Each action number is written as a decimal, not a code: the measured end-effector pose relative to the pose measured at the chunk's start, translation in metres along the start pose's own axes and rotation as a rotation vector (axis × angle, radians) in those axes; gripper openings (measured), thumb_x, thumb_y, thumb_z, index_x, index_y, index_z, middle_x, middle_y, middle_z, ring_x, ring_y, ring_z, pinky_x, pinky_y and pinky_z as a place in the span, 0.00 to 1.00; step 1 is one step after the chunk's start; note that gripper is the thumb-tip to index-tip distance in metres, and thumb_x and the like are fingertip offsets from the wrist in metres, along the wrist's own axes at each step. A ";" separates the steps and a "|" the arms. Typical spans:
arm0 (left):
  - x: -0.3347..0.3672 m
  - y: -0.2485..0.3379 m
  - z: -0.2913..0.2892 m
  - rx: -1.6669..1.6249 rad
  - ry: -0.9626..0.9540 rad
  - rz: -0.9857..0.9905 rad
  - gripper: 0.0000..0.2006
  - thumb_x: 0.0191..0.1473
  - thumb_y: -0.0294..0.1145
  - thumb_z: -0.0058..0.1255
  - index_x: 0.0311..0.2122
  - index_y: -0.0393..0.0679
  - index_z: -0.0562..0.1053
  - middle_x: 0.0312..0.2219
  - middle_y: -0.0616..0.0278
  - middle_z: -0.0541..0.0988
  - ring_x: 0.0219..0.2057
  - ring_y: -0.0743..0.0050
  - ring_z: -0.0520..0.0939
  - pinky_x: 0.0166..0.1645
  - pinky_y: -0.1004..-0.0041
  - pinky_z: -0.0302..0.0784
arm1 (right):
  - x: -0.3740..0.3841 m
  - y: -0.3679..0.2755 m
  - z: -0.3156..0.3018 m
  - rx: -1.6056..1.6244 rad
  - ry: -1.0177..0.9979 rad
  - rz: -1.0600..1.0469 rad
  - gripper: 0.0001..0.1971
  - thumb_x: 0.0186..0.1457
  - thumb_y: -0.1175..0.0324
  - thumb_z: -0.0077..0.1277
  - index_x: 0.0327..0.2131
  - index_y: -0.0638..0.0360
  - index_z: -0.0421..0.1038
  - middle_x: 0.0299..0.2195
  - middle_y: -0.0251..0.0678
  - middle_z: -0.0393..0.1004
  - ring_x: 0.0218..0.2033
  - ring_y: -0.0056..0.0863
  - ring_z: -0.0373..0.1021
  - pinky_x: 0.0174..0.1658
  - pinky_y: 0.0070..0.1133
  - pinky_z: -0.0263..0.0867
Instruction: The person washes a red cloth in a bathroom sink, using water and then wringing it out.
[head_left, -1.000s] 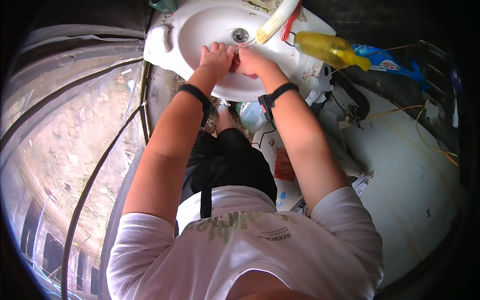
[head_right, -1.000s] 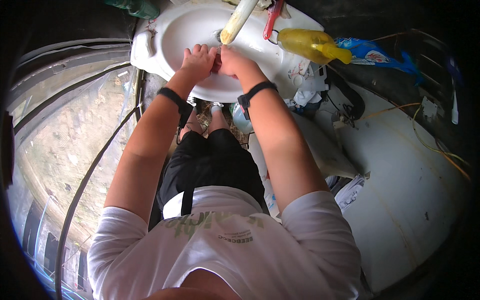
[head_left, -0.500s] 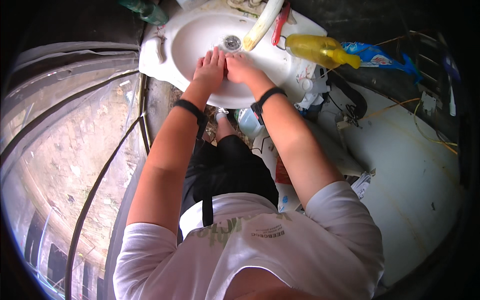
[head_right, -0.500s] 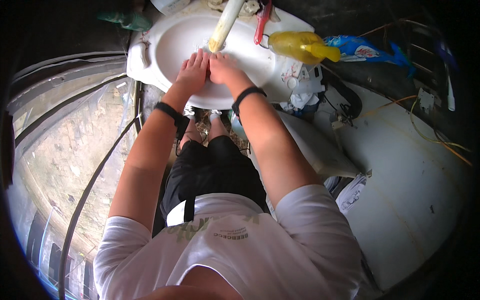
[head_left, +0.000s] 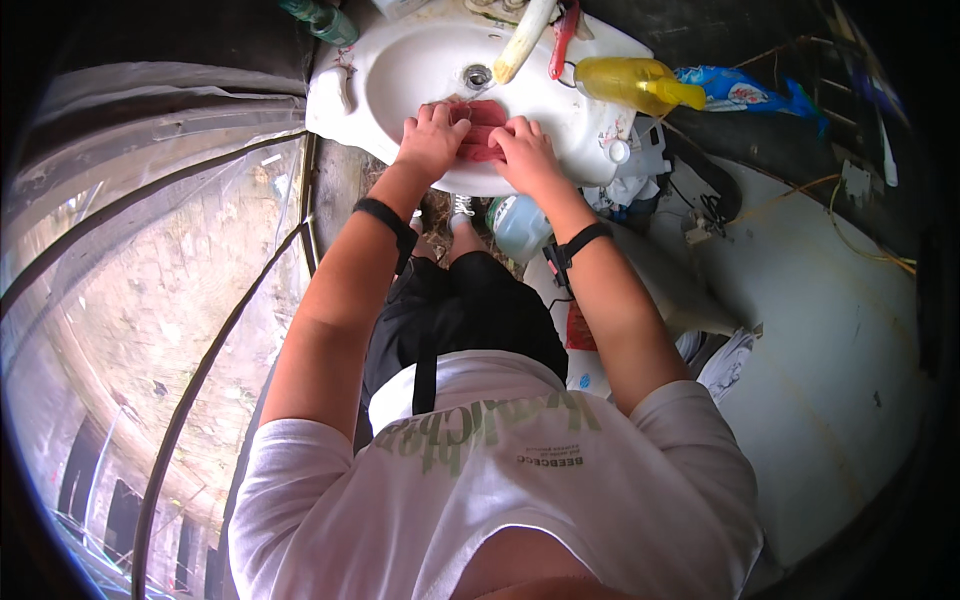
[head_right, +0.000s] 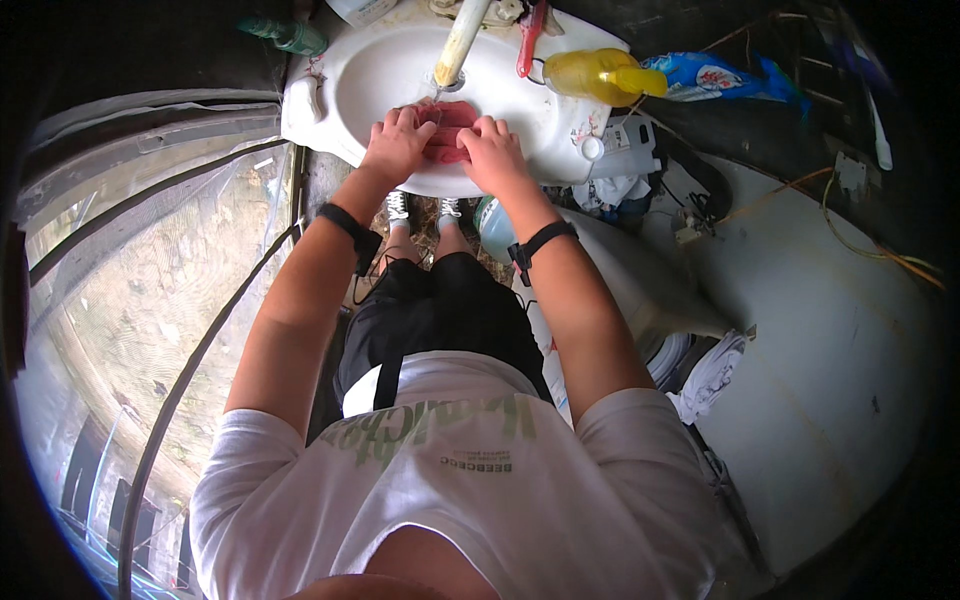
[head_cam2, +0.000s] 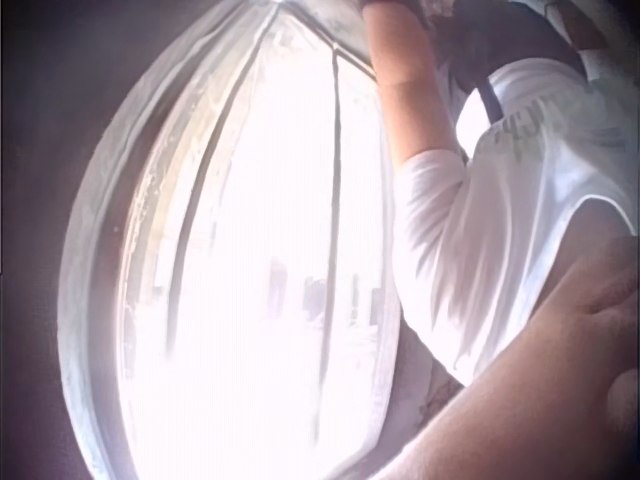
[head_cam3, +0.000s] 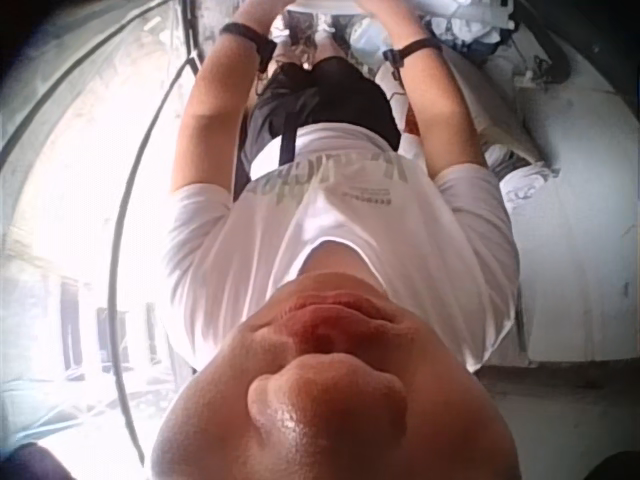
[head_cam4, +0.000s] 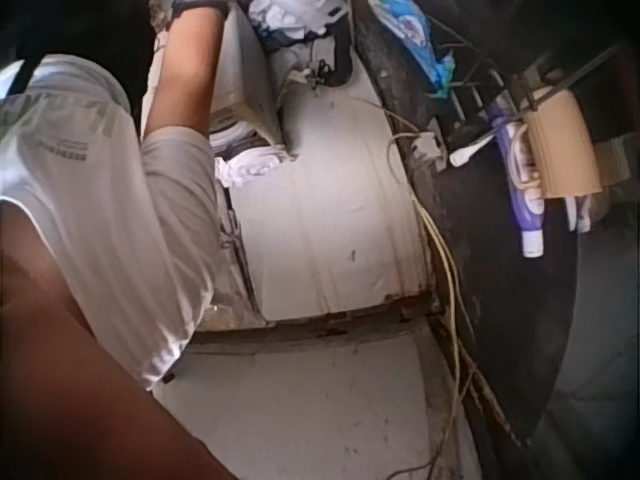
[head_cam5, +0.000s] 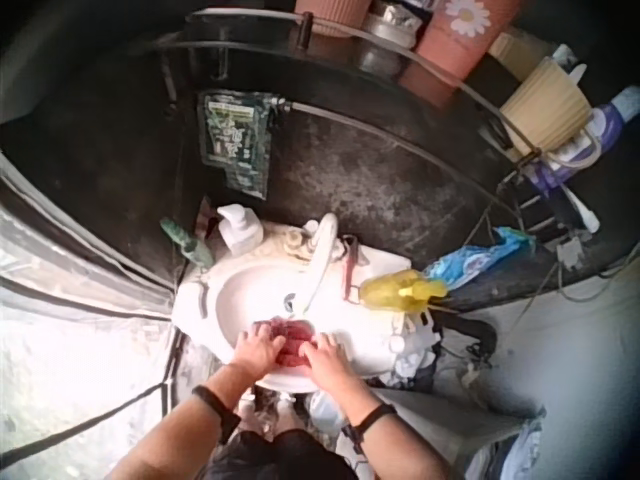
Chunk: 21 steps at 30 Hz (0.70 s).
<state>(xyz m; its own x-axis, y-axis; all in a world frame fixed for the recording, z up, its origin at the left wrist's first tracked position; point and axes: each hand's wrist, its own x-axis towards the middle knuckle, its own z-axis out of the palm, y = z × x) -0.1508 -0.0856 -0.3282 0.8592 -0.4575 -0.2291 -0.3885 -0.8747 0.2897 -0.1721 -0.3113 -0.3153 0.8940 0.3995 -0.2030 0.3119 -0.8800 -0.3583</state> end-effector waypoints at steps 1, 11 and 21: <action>-0.001 0.001 -0.001 0.000 -0.006 0.007 0.20 0.57 0.32 0.55 0.55 0.55 0.72 0.55 0.52 0.72 0.60 0.43 0.73 0.57 0.46 0.76 | 0.000 0.000 -0.005 0.056 0.037 -0.018 0.18 0.48 0.67 0.67 0.43 0.50 0.73 0.47 0.37 0.75 0.53 0.42 0.70 0.52 0.42 0.68; -0.014 -0.003 -0.009 -0.107 -0.034 0.119 0.22 0.57 0.33 0.56 0.58 0.51 0.69 0.51 0.56 0.76 0.56 0.49 0.78 0.56 0.51 0.79 | 0.017 -0.007 -0.013 -0.022 -0.212 0.062 0.23 0.52 0.47 0.67 0.43 0.52 0.77 0.52 0.34 0.73 0.59 0.40 0.65 0.58 0.41 0.64; -0.013 -0.014 -0.059 -0.208 -0.087 0.113 0.24 0.48 0.52 0.69 0.48 0.54 0.82 0.51 0.55 0.78 0.58 0.47 0.76 0.56 0.50 0.80 | 0.007 -0.010 -0.067 0.317 -0.139 0.033 0.15 0.59 0.58 0.63 0.45 0.53 0.74 0.40 0.45 0.81 0.44 0.54 0.77 0.47 0.41 0.73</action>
<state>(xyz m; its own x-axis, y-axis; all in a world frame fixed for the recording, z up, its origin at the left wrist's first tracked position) -0.1372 -0.0576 -0.2746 0.7789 -0.5706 -0.2604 -0.3964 -0.7696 0.5006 -0.1474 -0.3169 -0.2519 0.8429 0.4225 -0.3333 0.1488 -0.7782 -0.6102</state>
